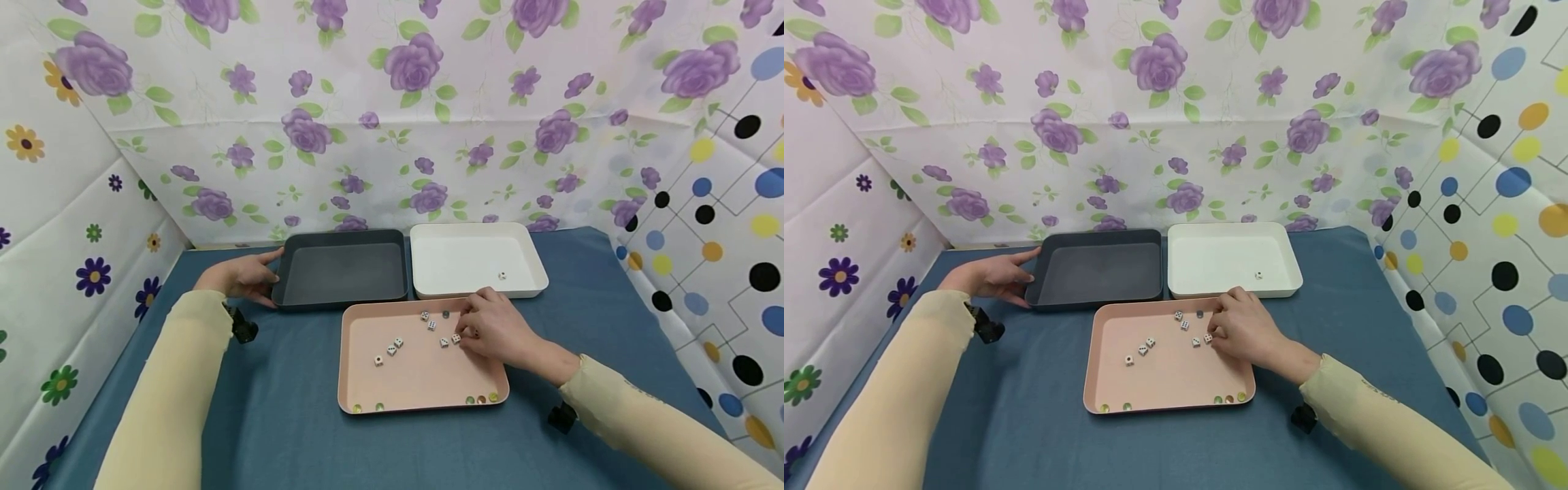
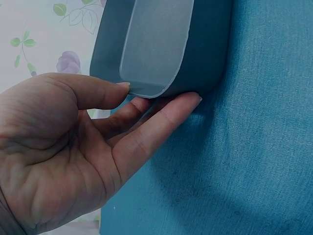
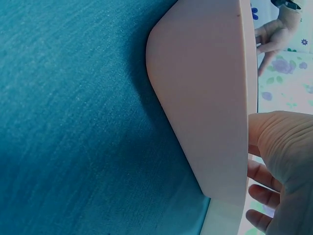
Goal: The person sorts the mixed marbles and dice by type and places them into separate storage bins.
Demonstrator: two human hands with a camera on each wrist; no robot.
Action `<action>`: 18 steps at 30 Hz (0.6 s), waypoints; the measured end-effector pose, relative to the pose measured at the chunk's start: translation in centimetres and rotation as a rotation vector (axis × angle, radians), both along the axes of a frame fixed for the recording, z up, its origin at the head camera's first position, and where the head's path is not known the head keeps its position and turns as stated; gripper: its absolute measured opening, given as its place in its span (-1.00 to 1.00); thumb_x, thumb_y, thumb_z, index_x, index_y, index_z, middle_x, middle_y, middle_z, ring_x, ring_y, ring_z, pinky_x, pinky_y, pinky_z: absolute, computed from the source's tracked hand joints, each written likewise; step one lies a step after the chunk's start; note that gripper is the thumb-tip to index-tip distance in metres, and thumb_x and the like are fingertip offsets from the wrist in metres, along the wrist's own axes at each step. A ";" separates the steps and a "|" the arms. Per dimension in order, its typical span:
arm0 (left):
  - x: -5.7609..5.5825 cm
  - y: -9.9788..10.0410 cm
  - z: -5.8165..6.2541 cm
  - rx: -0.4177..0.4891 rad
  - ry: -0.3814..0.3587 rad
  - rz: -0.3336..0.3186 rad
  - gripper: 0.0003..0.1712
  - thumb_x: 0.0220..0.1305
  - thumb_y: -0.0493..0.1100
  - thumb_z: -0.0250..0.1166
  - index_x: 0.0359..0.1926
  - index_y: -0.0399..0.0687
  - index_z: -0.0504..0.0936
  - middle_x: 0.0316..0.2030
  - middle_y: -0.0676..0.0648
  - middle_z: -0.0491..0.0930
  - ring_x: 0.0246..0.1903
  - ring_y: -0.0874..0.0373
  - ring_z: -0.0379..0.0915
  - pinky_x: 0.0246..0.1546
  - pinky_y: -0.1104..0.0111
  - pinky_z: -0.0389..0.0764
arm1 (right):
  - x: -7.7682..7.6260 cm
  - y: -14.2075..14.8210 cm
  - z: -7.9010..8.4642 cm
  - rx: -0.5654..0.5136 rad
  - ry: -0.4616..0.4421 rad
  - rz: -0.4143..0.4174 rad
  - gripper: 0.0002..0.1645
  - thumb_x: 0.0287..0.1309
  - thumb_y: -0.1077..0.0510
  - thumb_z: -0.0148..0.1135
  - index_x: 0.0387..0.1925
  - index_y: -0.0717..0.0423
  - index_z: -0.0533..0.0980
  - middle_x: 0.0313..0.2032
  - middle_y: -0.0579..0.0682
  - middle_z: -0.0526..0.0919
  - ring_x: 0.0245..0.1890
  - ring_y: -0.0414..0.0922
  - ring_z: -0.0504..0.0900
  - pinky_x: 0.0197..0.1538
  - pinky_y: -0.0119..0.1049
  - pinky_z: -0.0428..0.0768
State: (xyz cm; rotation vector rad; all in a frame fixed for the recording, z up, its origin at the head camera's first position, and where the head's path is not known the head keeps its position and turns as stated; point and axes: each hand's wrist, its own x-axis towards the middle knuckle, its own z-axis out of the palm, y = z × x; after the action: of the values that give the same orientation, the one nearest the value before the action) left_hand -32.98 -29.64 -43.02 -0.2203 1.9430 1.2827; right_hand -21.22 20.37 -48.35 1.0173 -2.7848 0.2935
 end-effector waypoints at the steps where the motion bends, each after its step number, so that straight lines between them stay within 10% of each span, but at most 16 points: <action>1: 0.0 0.0 0.0 0.002 -0.001 0.001 -0.05 0.63 -0.36 -0.16 0.56 0.49 -0.56 0.57 -0.44 -0.41 0.36 -0.44 0.22 0.09 -0.08 0.64 | 0.0 0.0 0.0 -0.001 0.000 0.001 -0.89 0.03 0.01 0.60 -0.36 -0.20 0.79 -0.17 -0.08 0.61 -0.07 -0.02 0.41 0.00 -0.02 0.45; 18: 0.1 -0.1 0.0 0.004 0.002 0.003 -0.05 0.63 -0.36 -0.15 0.57 0.48 -0.55 0.57 -0.45 -0.41 0.37 -0.44 0.21 0.08 -0.08 0.64 | -0.2 -0.2 -0.5 -0.007 0.002 0.007 -0.89 0.01 0.01 0.62 -0.39 -0.23 0.78 -0.19 -0.13 0.60 -0.10 -0.05 0.39 -0.01 -0.05 0.43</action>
State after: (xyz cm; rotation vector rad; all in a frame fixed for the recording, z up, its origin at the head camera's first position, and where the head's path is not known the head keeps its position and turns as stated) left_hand -32.93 -29.75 -43.07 -0.2204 1.9422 1.2894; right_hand -21.39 20.19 -48.89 1.0259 -2.7765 0.3025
